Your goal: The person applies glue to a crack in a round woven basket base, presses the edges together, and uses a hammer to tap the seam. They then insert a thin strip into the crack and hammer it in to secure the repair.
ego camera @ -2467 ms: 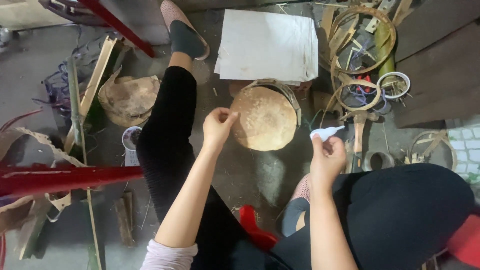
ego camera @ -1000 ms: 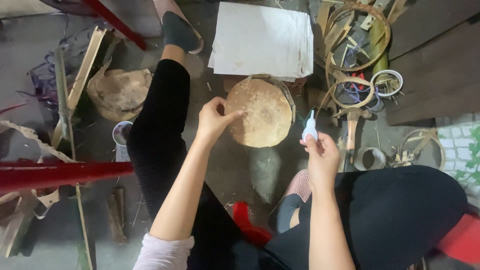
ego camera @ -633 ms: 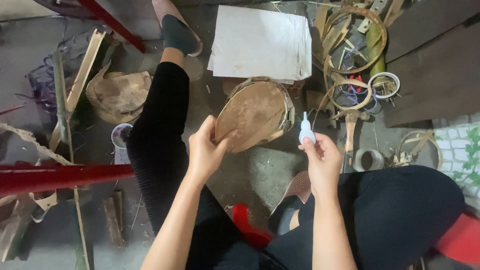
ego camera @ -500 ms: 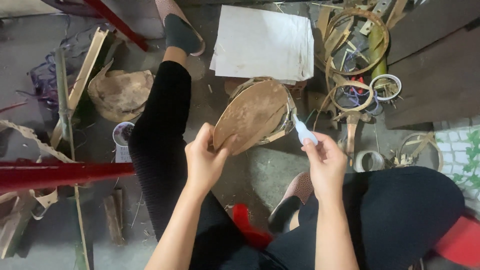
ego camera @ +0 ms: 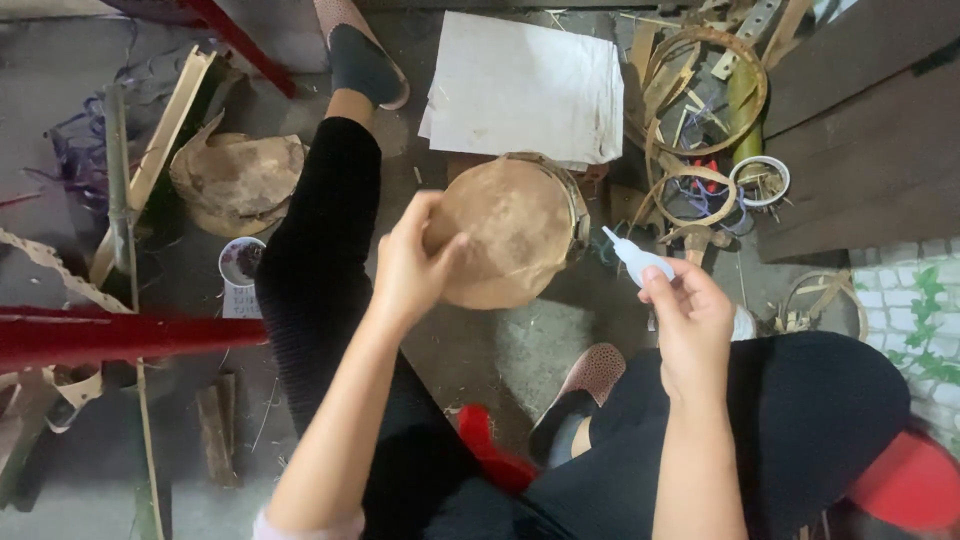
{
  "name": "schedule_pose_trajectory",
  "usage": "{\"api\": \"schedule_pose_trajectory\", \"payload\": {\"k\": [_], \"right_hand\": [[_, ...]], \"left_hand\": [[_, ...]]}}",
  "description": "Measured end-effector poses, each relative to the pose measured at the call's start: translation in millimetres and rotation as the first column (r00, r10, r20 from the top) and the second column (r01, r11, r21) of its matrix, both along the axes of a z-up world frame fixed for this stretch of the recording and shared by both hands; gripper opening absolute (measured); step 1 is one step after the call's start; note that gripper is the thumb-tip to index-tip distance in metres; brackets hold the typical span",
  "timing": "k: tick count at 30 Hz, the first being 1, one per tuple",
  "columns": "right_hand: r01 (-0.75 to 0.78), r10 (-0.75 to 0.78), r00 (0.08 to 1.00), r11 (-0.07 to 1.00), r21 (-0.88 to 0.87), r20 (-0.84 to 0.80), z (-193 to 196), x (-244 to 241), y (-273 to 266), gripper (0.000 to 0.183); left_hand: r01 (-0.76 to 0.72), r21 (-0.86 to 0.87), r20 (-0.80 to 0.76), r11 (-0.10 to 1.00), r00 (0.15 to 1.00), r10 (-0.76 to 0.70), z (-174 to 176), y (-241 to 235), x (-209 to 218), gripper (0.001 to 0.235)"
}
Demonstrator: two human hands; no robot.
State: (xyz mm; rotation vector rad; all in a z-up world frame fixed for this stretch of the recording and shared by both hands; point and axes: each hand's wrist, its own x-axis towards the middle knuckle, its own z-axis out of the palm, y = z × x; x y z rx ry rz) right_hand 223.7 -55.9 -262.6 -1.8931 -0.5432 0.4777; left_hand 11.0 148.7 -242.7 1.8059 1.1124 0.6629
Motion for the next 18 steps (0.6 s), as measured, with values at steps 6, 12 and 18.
{"api": "schedule_pose_trajectory", "payload": {"k": [6, 12, 18], "right_hand": [[0.233, -0.108, 0.859, 0.953, 0.193, -0.5, -17.5, -11.6, 1.9, 0.021], [0.287, -0.141, 0.782, 0.946, 0.149, -0.608, -36.0, -1.8, -4.1, 0.022], [0.306, -0.204, 0.771, 0.949, 0.07, -0.603, -43.6, 1.4, -2.7, 0.023]], "left_hand": [[0.326, -0.075, -0.143, 0.943, 0.932, -0.333, -29.4, 68.3, 47.6, 0.047], [0.557, -0.144, -0.201, 0.818, 0.793, -0.575, -58.2, 111.3, 112.3, 0.047], [0.707, -0.175, -0.394, 0.685, 0.587, -0.707, -73.0, 110.8, 161.6, 0.043]]}}
